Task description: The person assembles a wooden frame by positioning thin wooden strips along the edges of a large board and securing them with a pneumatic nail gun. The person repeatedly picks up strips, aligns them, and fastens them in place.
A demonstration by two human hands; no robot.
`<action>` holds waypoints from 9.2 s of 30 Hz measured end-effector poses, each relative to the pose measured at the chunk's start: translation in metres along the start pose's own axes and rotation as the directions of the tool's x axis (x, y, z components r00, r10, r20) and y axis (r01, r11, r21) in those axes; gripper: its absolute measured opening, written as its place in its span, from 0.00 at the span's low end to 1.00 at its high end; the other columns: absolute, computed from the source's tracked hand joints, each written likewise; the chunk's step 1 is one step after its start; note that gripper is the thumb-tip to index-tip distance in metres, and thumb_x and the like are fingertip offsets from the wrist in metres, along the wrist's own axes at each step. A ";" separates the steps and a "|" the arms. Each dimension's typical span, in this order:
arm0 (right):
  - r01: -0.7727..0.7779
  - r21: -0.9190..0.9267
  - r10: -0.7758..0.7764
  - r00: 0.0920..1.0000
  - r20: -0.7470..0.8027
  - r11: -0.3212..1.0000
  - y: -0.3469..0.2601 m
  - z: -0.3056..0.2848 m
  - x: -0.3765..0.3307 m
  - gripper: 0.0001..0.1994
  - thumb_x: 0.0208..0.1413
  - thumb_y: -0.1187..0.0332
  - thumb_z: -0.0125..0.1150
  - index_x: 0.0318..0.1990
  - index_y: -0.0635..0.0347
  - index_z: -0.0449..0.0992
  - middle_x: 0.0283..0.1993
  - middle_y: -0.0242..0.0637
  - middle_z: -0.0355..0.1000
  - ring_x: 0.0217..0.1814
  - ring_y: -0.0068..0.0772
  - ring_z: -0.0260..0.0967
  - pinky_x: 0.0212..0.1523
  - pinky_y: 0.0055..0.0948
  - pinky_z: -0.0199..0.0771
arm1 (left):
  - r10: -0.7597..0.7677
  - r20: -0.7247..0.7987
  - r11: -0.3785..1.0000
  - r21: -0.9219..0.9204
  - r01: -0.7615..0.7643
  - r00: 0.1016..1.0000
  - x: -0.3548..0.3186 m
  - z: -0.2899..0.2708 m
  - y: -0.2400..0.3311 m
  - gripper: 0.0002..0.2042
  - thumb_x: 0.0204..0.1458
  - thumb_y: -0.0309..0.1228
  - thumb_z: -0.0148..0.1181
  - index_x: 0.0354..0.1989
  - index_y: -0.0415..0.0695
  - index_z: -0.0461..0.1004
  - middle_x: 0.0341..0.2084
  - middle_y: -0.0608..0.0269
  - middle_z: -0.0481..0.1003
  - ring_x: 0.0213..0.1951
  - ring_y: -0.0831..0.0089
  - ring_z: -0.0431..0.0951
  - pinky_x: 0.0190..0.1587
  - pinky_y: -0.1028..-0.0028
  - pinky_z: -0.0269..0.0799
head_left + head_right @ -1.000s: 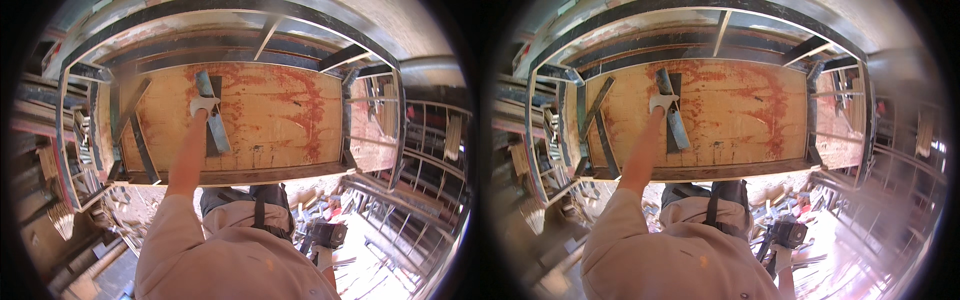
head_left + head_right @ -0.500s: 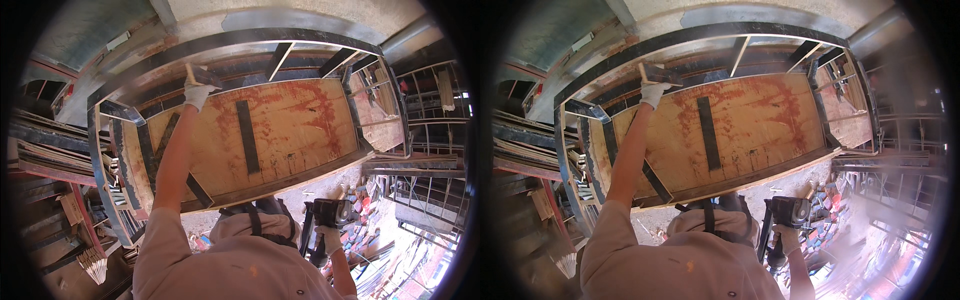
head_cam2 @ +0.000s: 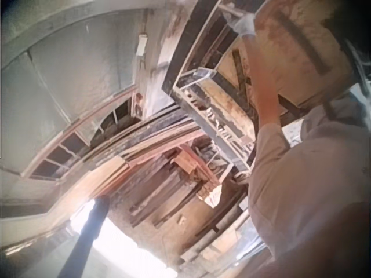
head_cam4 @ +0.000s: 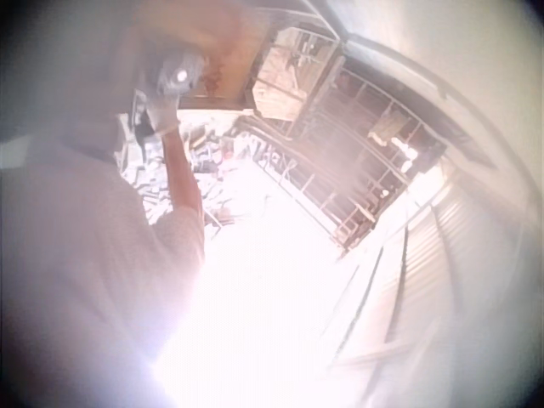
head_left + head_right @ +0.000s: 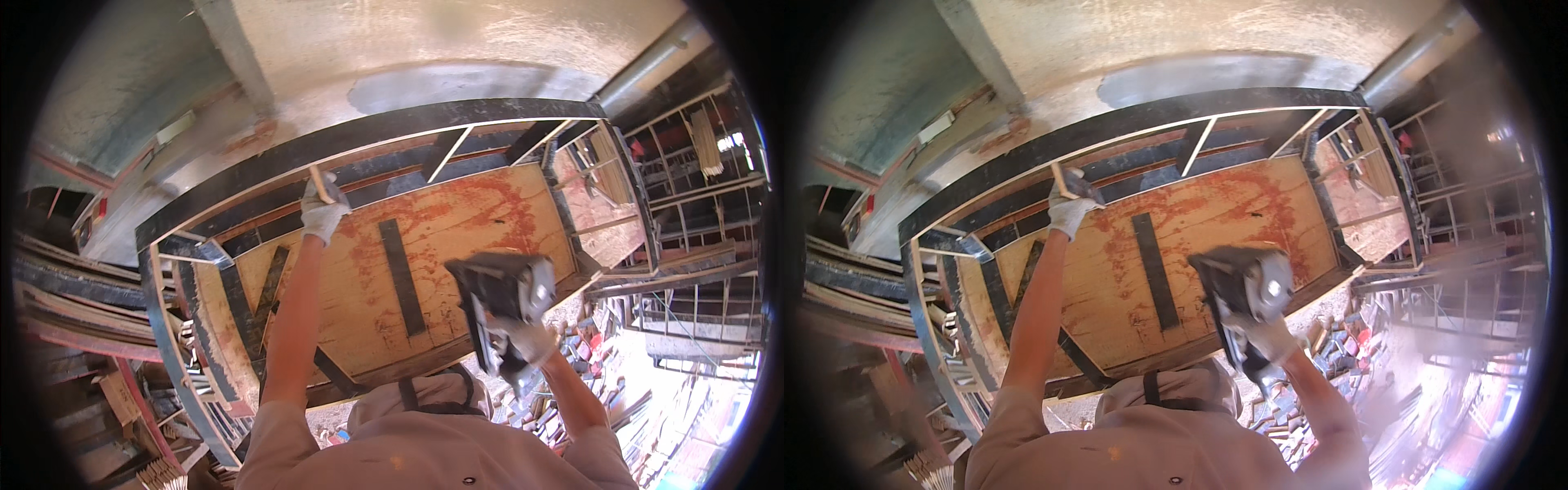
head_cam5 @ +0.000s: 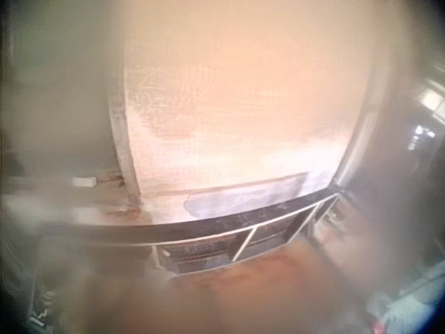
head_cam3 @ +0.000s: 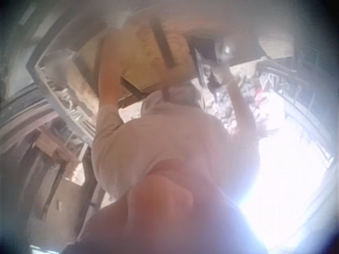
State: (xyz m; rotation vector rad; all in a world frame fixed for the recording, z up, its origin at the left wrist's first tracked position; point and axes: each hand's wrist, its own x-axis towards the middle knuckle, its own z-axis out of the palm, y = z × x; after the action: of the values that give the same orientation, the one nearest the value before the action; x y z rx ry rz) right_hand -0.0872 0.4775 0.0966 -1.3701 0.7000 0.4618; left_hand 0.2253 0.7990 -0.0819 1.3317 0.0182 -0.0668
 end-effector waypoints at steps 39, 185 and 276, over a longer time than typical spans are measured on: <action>0.359 -0.168 -0.212 0.803 0.556 0.918 -0.231 0.115 0.134 0.04 0.58 0.71 0.68 0.37 0.59 0.78 0.21 0.25 0.65 0.20 0.19 0.65 0.19 0.22 0.68 | 0.307 0.109 0.947 0.066 -0.315 0.946 0.031 -0.010 0.092 0.25 0.45 0.24 0.78 0.54 0.41 0.80 0.43 0.66 0.83 0.45 0.75 0.79 0.52 0.70 0.76; 0.110 -0.101 -0.043 0.857 0.514 0.989 -0.139 0.322 0.086 0.07 0.60 0.69 0.63 0.29 0.59 0.76 0.23 0.31 0.70 0.24 0.25 0.68 0.30 0.28 0.72 | 0.285 0.006 0.958 0.032 -0.285 0.959 -0.009 -0.250 0.141 0.16 0.42 0.20 0.78 0.40 0.43 0.81 0.34 0.69 0.79 0.36 0.75 0.78 0.40 0.69 0.78; 0.315 -0.668 -0.042 0.919 0.391 0.674 -0.291 0.158 0.084 0.09 0.50 0.76 0.64 0.39 0.63 0.76 0.19 0.23 0.62 0.16 0.15 0.57 0.14 0.22 0.55 | 0.003 -0.464 0.891 -0.401 -0.213 0.886 0.018 -0.216 0.140 0.13 0.62 0.29 0.60 0.52 0.39 0.81 0.51 0.53 0.81 0.52 0.59 0.81 0.58 0.61 0.77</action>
State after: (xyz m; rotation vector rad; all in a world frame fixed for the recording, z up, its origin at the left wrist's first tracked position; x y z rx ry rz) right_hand 0.1972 0.5778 0.2568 -2.0143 0.0456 0.8538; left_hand 0.2566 1.0408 0.0015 0.8600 0.3372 0.3353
